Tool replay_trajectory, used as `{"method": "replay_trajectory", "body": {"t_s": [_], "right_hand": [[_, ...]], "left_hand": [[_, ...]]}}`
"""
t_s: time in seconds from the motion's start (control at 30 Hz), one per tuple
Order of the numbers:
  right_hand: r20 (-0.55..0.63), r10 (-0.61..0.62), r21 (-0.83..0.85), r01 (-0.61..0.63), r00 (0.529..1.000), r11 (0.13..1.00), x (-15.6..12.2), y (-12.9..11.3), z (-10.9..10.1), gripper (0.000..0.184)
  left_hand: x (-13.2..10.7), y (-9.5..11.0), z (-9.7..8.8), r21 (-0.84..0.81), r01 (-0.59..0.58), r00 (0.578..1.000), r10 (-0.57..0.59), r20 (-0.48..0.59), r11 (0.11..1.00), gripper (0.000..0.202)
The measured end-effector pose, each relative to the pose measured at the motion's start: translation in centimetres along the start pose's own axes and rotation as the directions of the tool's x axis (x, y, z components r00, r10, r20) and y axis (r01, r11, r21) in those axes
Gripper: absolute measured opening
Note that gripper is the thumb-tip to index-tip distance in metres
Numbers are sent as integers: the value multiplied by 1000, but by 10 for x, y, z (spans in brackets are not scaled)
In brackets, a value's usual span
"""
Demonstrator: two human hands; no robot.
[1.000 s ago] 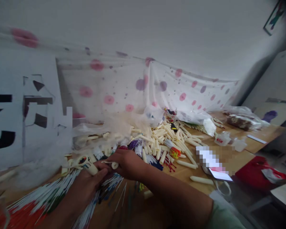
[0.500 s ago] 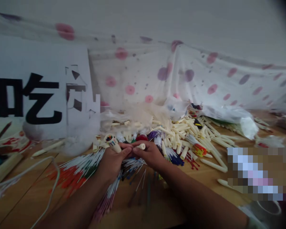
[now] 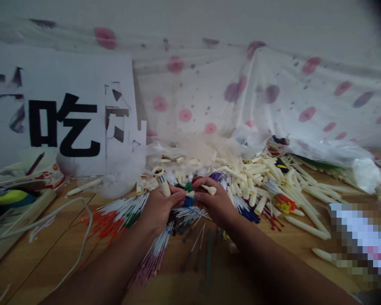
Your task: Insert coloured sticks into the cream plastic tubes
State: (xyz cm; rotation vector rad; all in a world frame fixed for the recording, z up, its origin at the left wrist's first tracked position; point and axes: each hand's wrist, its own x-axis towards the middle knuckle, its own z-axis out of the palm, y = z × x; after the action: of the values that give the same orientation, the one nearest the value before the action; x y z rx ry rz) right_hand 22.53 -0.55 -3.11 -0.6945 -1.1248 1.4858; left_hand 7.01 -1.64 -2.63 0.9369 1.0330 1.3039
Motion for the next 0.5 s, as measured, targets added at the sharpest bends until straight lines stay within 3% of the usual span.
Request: {"method": "replay_trajectory", "body": {"t_s": [0.1, 0.13, 0.2, 0.23, 0.33, 0.4, 0.5], "right_hand": [[-9, 49, 137, -47, 999, 989, -1, -2, 2, 15], [-15, 31, 99, -29, 999, 995, -1, -2, 1, 13], [23, -104, -137, 106, 994, 985, 1, -2, -2, 13], [86, -200, -293, 217, 976, 931, 3, -2, -4, 12], [358, -387, -580, 527, 850, 621, 5, 0, -9, 17], [454, -428, -638, 621, 781, 456, 3, 2, -10, 19], [505, -466, -709, 657, 727, 257, -3, 3, -8, 20]], "left_hand": [[0, -5, -1, 57, -21, 999, 19, 35, 998, 22], [0, -6, -1, 78, -22, 999, 18, 51, 997, 21], [0, -7, -1, 110, -15, 997, 7, 77, 994, 22], [0, -7, -1, 116, -10, 997, 1, 82, 993, 22], [0, -5, -1, 141, -18, 997, 7, 73, 990, 24], [0, -3, 0, 181, -28, 998, 16, 68, 983, 24], [-1, -1, 1, 235, -41, 997, 23, 79, 971, 23]]}}
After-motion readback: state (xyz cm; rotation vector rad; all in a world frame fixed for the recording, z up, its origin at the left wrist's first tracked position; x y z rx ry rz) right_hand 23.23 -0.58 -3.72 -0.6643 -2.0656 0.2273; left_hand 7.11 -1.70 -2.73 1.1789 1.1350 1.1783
